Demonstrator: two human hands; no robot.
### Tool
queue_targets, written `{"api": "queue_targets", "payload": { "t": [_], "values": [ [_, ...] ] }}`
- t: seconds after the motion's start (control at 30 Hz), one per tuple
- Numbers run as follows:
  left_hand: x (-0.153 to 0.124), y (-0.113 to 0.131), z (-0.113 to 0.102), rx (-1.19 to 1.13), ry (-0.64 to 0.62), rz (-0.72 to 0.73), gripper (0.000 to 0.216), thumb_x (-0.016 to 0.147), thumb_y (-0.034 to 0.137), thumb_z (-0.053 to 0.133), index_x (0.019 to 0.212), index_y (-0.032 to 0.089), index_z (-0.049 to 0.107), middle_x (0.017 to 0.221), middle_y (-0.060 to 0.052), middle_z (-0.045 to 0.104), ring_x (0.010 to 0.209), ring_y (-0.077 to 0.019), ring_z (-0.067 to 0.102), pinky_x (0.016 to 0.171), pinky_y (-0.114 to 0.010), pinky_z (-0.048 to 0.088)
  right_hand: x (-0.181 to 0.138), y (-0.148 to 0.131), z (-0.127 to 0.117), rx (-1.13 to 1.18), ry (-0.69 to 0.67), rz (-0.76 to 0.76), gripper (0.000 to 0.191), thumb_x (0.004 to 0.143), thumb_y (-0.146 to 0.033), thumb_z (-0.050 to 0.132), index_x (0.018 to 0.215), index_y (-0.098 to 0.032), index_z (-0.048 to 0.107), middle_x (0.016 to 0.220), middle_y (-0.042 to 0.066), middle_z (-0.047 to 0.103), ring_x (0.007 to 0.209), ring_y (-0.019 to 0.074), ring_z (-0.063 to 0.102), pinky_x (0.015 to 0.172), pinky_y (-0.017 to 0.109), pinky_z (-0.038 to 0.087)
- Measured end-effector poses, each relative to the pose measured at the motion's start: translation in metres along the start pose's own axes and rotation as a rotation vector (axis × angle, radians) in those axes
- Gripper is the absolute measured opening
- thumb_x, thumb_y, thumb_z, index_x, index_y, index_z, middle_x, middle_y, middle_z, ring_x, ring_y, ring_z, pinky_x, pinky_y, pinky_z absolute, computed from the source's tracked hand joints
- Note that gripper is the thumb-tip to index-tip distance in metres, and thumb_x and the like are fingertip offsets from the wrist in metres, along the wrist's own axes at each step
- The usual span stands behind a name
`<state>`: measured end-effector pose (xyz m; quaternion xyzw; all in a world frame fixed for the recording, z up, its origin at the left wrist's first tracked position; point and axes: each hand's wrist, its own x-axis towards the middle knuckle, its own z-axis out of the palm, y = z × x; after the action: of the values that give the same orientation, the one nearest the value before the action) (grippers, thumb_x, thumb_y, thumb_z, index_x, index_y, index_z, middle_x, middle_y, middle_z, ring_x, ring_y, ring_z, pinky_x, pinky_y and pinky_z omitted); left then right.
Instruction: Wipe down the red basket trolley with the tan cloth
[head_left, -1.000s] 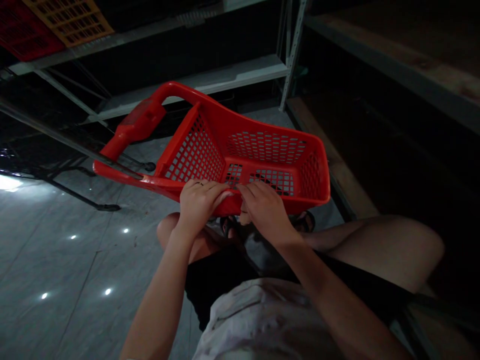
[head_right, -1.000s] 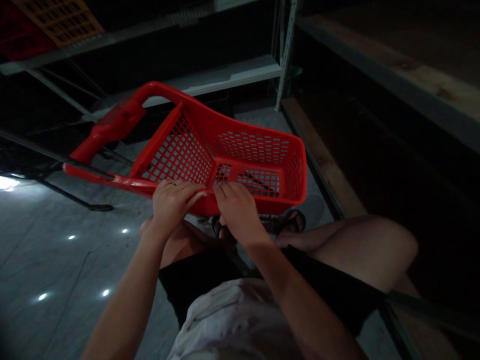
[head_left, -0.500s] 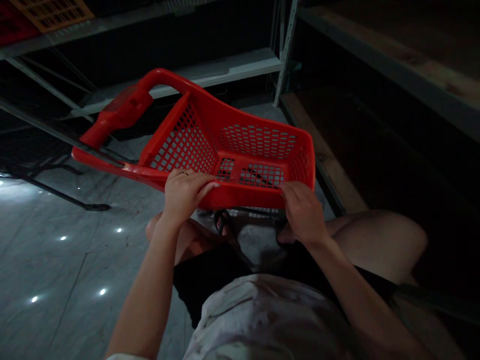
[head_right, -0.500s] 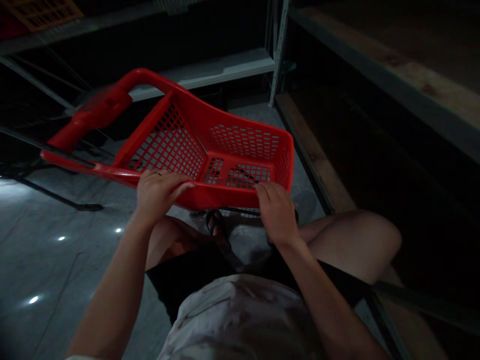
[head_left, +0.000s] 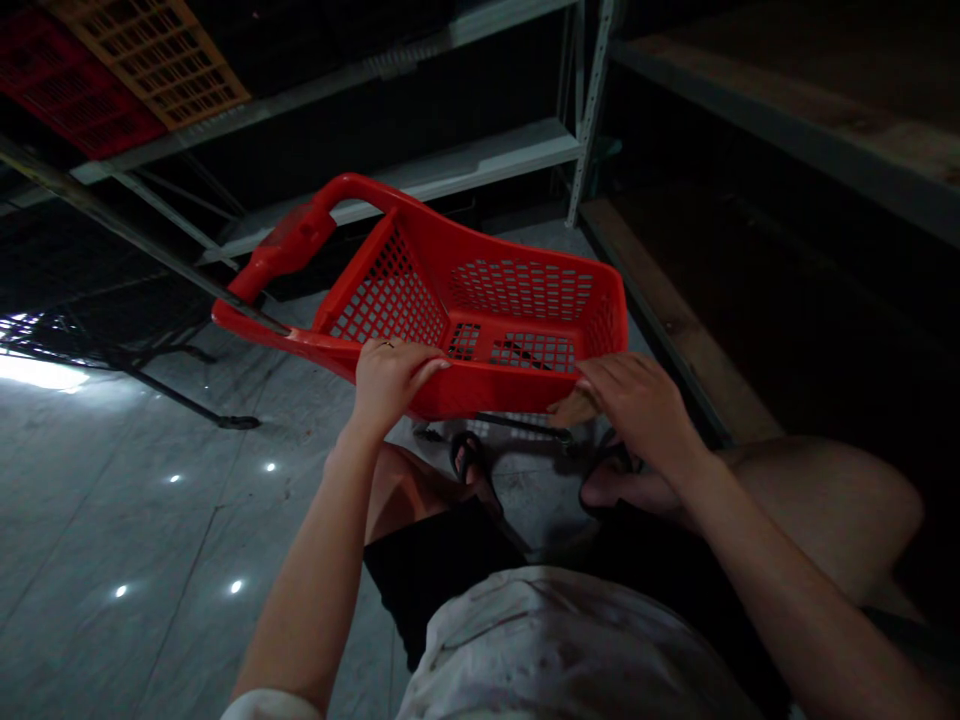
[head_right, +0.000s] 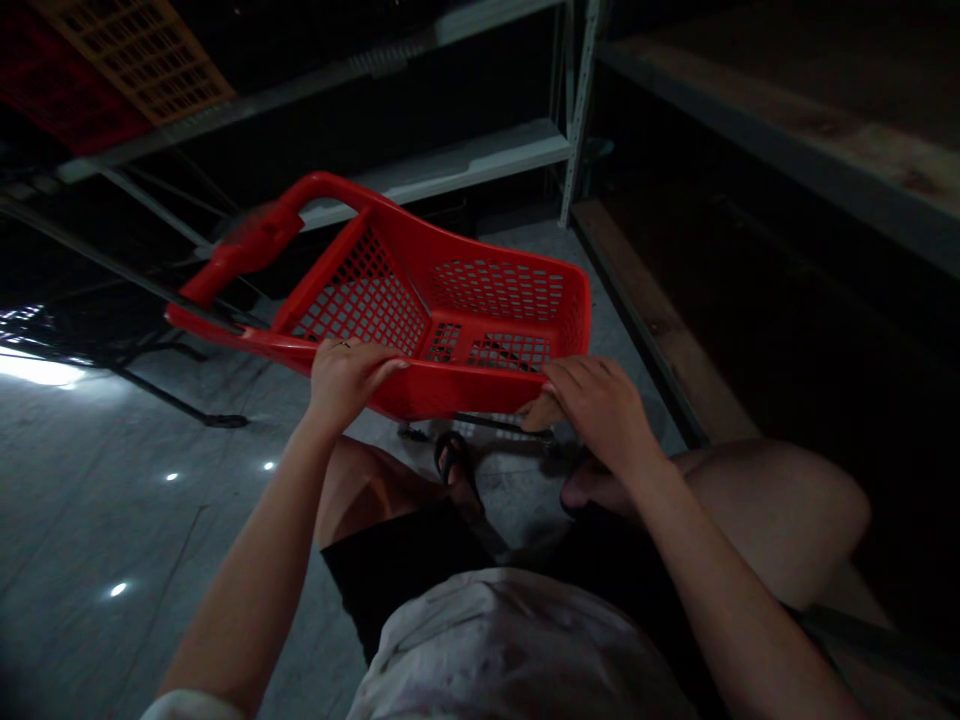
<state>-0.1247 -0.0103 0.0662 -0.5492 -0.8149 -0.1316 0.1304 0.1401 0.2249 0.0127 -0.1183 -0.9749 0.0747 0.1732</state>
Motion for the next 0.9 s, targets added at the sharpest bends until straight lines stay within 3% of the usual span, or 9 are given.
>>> {"api": "queue_targets", "payload": {
  "t": [0.13, 0.27, 0.37, 0.5, 0.6, 0.67, 0.8, 0.83, 0.9],
  "values": [
    [0.006, 0.011, 0.006, 0.013, 0.024, -0.024, 0.048, 0.102, 0.063, 0.048, 0.101, 0.030, 0.082, 0.094, -0.005, 0.084, 0.085, -0.0238, 0.072, 0.082, -0.040, 0.041, -0.013, 0.019, 0.001, 0.100, 0.073, 0.118, 0.039, 0.107, -0.031, 0.039, 0.127, -0.018, 0.070, 0.130, 0.014, 0.074, 0.122, 0.0295, 0.067, 0.102, 0.046, 0.048],
    [0.018, 0.032, 0.015, 0.029, 0.045, -0.054, 0.044, 0.103, 0.059, 0.050, 0.100, 0.028, 0.082, 0.093, -0.005, 0.084, 0.084, -0.0241, 0.072, 0.082, -0.041, 0.041, 0.014, -0.004, 0.011, 0.055, 0.208, 0.402, 0.042, 0.107, -0.032, 0.036, 0.113, -0.017, 0.075, 0.112, 0.016, 0.079, 0.111, 0.0320, 0.069, 0.108, 0.055, 0.040],
    [0.029, 0.044, 0.022, 0.031, 0.053, -0.082, 0.036, 0.103, 0.052, 0.056, 0.099, 0.026, 0.081, 0.094, -0.005, 0.084, 0.085, -0.0242, 0.072, 0.083, -0.041, 0.042, 0.052, -0.035, 0.019, 0.070, 0.215, 0.397, 0.044, 0.107, -0.032, 0.035, 0.110, -0.018, 0.077, 0.106, 0.017, 0.079, 0.109, 0.0327, 0.069, 0.113, 0.062, 0.032],
    [0.037, 0.041, 0.019, -0.032, 0.006, -0.078, 0.025, 0.104, 0.040, 0.060, 0.109, 0.026, 0.079, 0.105, -0.005, 0.084, 0.094, -0.0234, 0.075, 0.089, -0.041, 0.047, 0.097, -0.068, 0.033, 0.189, 0.199, 0.299, 0.044, 0.107, -0.032, 0.035, 0.111, -0.018, 0.077, 0.103, 0.017, 0.080, 0.099, 0.0326, 0.071, 0.102, 0.057, 0.044],
    [0.021, 0.019, -0.003, -0.107, 0.029, 0.058, 0.027, 0.108, 0.029, 0.052, 0.126, 0.025, 0.072, 0.131, -0.004, 0.077, 0.119, -0.0200, 0.072, 0.100, -0.037, 0.048, 0.108, -0.062, 0.040, 0.238, 0.196, 0.202, 0.042, 0.107, -0.033, 0.037, 0.116, -0.020, 0.076, 0.108, 0.014, 0.080, 0.102, 0.0302, 0.071, 0.098, 0.049, 0.050],
    [-0.002, -0.007, -0.027, -0.059, 0.152, 0.070, 0.028, 0.108, 0.030, 0.051, 0.128, 0.025, 0.070, 0.138, -0.006, 0.073, 0.128, -0.0214, 0.067, 0.108, -0.040, 0.047, 0.101, -0.040, 0.041, 0.229, 0.198, 0.177, 0.043, 0.107, -0.034, 0.037, 0.117, -0.017, 0.075, 0.115, 0.015, 0.079, 0.108, 0.0295, 0.070, 0.097, 0.045, 0.051],
    [-0.050, -0.077, -0.076, 0.110, 0.494, -0.223, 0.037, 0.100, 0.045, 0.065, 0.130, 0.023, 0.064, 0.131, -0.015, 0.071, 0.128, -0.0330, 0.064, 0.111, -0.051, 0.046, 0.069, 0.011, 0.029, 0.022, 0.181, 0.278, 0.051, 0.108, -0.036, 0.032, 0.109, -0.012, 0.076, 0.107, 0.019, 0.078, 0.100, 0.0309, 0.070, 0.091, 0.043, 0.049],
    [-0.057, -0.094, -0.084, 0.137, 0.509, -0.266, 0.046, 0.097, 0.050, 0.068, 0.134, 0.023, 0.060, 0.136, -0.017, 0.067, 0.133, -0.0352, 0.060, 0.112, -0.053, 0.046, 0.062, 0.019, 0.024, -0.035, 0.171, 0.309, 0.052, 0.109, -0.037, 0.030, 0.108, -0.012, 0.076, 0.104, 0.020, 0.078, 0.096, 0.0307, 0.069, 0.088, 0.043, 0.048],
    [-0.060, -0.123, -0.093, 0.171, 0.421, -0.256, 0.057, 0.095, 0.055, 0.069, 0.140, 0.024, 0.055, 0.146, -0.018, 0.060, 0.143, -0.0376, 0.052, 0.116, -0.056, 0.043, 0.054, 0.024, 0.018, -0.113, 0.142, 0.356, 0.053, 0.109, -0.037, 0.030, 0.108, -0.012, 0.076, 0.099, 0.022, 0.077, 0.092, 0.0303, 0.068, 0.085, 0.042, 0.046]
  ]
}}
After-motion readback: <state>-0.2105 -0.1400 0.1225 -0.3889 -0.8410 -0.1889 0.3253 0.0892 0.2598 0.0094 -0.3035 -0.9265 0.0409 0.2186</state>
